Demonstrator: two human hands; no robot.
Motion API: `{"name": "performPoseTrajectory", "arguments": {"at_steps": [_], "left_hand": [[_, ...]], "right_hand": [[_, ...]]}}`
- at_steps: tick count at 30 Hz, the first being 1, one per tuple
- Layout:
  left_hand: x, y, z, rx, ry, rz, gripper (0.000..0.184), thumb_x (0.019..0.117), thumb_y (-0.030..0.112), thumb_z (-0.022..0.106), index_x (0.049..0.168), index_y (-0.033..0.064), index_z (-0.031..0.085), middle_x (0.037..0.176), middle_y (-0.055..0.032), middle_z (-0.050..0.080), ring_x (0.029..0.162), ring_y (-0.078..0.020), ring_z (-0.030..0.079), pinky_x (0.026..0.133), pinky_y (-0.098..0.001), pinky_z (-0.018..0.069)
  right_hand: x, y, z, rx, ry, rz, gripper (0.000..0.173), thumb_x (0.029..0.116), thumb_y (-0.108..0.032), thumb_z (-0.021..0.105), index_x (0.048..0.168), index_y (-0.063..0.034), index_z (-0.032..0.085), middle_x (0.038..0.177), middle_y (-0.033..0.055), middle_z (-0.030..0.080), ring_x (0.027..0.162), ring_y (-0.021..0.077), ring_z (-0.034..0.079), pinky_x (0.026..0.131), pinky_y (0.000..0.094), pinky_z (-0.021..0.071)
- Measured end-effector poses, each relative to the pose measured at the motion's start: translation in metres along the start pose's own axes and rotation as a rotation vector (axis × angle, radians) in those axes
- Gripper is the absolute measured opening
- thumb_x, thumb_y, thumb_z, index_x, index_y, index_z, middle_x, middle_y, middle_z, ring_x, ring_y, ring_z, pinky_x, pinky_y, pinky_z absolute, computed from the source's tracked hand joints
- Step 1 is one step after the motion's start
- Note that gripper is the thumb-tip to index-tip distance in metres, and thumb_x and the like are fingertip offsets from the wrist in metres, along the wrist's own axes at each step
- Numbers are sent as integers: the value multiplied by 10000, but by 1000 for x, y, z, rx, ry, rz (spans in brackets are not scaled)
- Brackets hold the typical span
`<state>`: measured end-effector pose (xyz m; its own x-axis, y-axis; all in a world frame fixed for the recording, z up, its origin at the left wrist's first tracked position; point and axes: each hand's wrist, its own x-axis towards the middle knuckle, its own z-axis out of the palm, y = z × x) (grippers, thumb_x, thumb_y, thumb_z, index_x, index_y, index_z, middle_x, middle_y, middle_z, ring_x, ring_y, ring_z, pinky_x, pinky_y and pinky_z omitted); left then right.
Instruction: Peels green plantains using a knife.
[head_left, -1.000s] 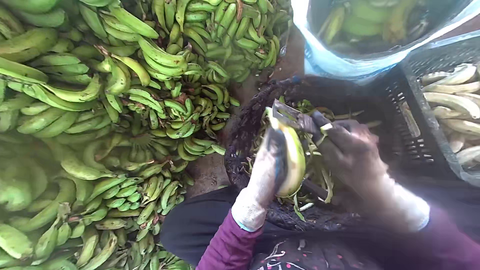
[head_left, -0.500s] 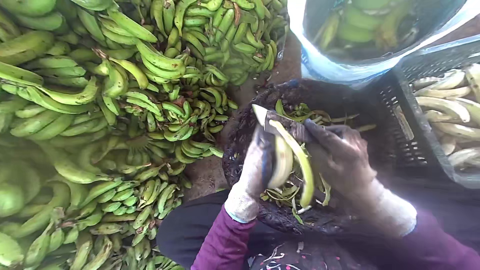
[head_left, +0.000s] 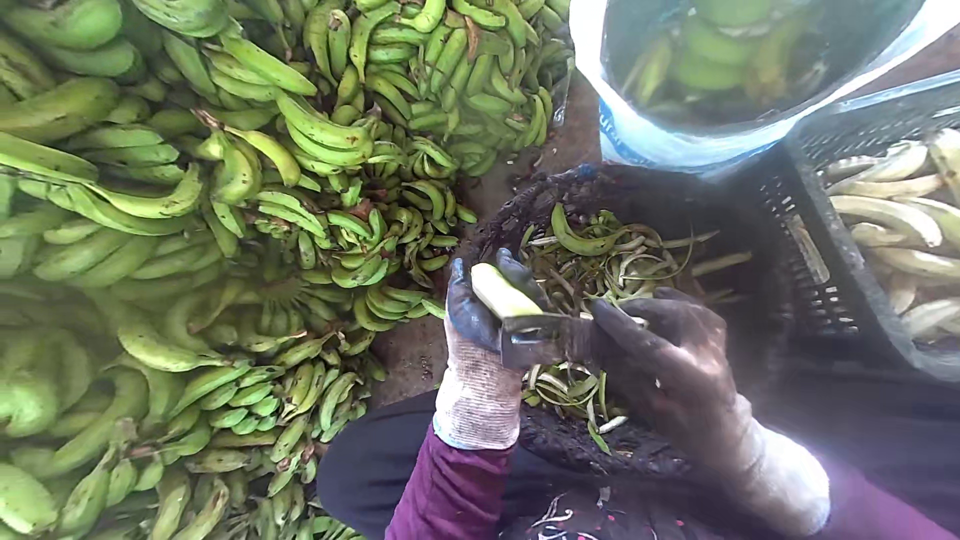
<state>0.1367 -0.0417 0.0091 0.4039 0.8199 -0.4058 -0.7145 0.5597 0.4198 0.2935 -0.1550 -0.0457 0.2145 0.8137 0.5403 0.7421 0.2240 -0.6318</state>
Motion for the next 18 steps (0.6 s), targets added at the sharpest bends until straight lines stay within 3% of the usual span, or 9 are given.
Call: {"name": "performPoseTrajectory", "arguments": {"at_steps": [3,5,7,9,11,13,15,16,18], "left_hand": [[-3,-15,9,389,31,127,625,1068,577,167,982,151,618,767,1,627,678,-83,635,598,-246,553],[-5,-28,-6,974,45,263,552,1097,439,202,1169,76,612,833,-22,631,711,-73,615,641,-264,543],[-11,-31,-20,1259,-62,150,630,1070,496,210,1355,35,533,953,-43,649,805,-86,633,739,-300,566],[-18,-30,-29,1037,-127,42,623,1036,470,279,1436,30,464,914,-47,688,729,-105,662,660,-285,588],[-18,-21,-29,638,-62,-14,507,1047,472,300,1348,123,513,768,-47,670,593,-122,629,537,-268,552],[-14,-8,-23,428,61,11,516,1079,521,267,1098,123,595,670,-14,583,537,-99,567,506,-250,518],[-14,3,-16,358,98,29,524,1079,522,283,1021,133,630,719,-15,596,610,-108,600,568,-276,549],[-13,8,-15,310,55,13,519,1070,523,303,1037,142,655,789,-31,653,699,-128,654,645,-311,582],[-10,12,-8,185,0,-42,530,1047,547,316,936,158,659,726,4,623,660,-108,645,632,-295,582]], "right_hand": [[3,9,5,-41,43,22,324,958,-266,670,1275,-254,736,1076,186,705,994,352,666,863,585,501],[16,23,2,-73,-71,115,354,993,-324,609,1326,-258,711,1079,171,708,977,347,675,808,582,519],[27,42,-9,-87,-361,334,416,1027,-392,537,1423,-304,632,1100,153,691,1016,356,656,821,615,509],[33,57,-18,-67,-740,602,394,1069,-405,500,1430,-297,617,1169,161,707,1087,370,667,918,644,503],[25,53,-16,-9,-906,694,419,1091,-365,434,1438,-191,593,1282,173,674,1201,361,633,1028,612,462],[16,34,-15,25,-755,558,462,1090,-401,403,1463,-196,583,1258,139,691,1174,304,653,1028,548,490],[7,25,-10,61,-451,269,433,1046,-371,477,1420,-221,637,1109,104,718,1026,254,673,894,507,537],[8,23,-10,92,-328,135,408,1023,-339,533,1394,-226,659,1097,96,714,1019,240,670,879,501,540],[9,18,-14,135,-192,-17,372,979,-283,651,1349,-286,690,1136,95,706,1080,237,651,943,518,494]]}}
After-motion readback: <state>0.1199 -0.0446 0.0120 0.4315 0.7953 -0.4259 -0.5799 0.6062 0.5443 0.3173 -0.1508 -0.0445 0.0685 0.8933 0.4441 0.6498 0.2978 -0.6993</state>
